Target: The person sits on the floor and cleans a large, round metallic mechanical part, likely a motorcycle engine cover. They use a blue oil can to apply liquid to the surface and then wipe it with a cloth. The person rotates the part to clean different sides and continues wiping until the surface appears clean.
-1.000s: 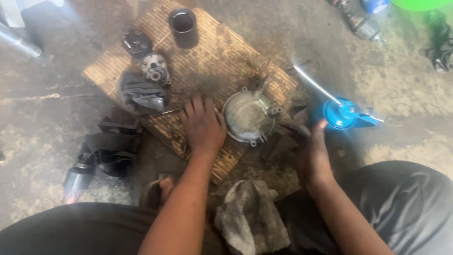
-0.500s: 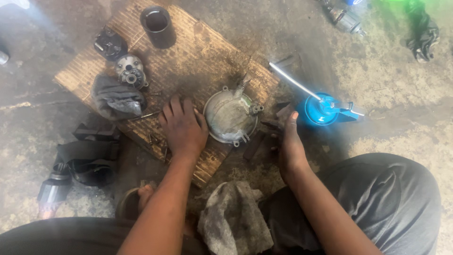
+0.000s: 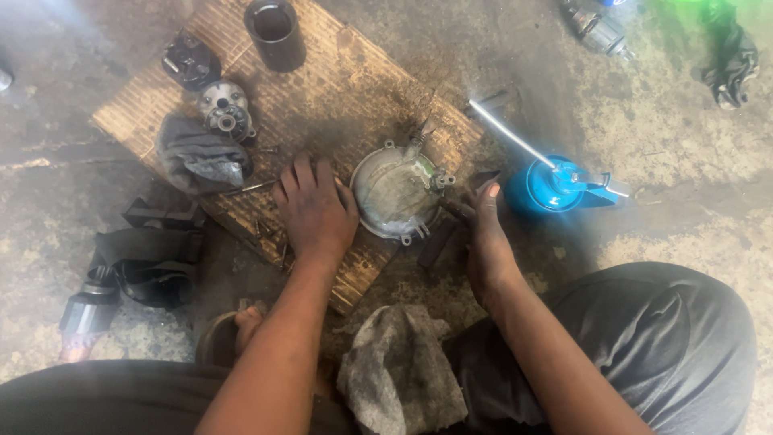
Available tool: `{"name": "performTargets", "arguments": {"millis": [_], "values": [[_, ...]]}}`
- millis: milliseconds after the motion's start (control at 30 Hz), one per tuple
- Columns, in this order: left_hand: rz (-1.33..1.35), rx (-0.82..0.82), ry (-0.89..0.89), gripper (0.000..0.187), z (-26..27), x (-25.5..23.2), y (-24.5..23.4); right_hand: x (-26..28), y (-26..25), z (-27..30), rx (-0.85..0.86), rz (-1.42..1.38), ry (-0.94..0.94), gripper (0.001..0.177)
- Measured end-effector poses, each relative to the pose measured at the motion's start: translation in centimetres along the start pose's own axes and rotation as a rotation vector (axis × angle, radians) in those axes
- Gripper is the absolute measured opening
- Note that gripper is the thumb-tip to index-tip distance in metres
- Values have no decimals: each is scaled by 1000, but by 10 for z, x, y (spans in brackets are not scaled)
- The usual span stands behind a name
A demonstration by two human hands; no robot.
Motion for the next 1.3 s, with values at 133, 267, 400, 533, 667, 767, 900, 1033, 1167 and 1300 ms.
{"name": "performTargets", "arguments": {"millis": [133,267,400,533,667,767,900,1033,1167,1300], "values": [[4,-1,-6,42,0,0,1,1,5,-2,49,-1,-54,107],[-3,-5,-4,42,0,2,3,-1,15,-3,62,113,-1,107],[-12,-34,11,41,2,2,4,8,17,-17,-198,589,-163,102],[-15,-34,21,42,1,1,4,-7,35,-20,-111,948,-370,86],[22,-52,7,37,2,0,-1,-8,25,-34,-237,1045,-466,79],[22,-66,8,37,3,-2,-4,3,2,-26,-380,971,-596,71],[28,-46,-5,36,0,1,-2,22,-29,1,-246,279,-631,75],[36,-89,13,40,4,0,-2,5,-29,-5,-138,353,-196,81],[13,-81,15,42,0,0,-2,8,1,-13,-55,642,-402,74],[2,-86,17,40,3,0,-3,-14,9,16,-27,983,-342,73]]}}
Point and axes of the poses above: each hand's wrist, its own z-axis away from the middle knuckle, its own y-axis out of the palm, x = y × z, the point moved 6 cm from there along -z, towards the middle knuckle, and after that the axes turned 2 degrees about -x, right-handed, at the moved point
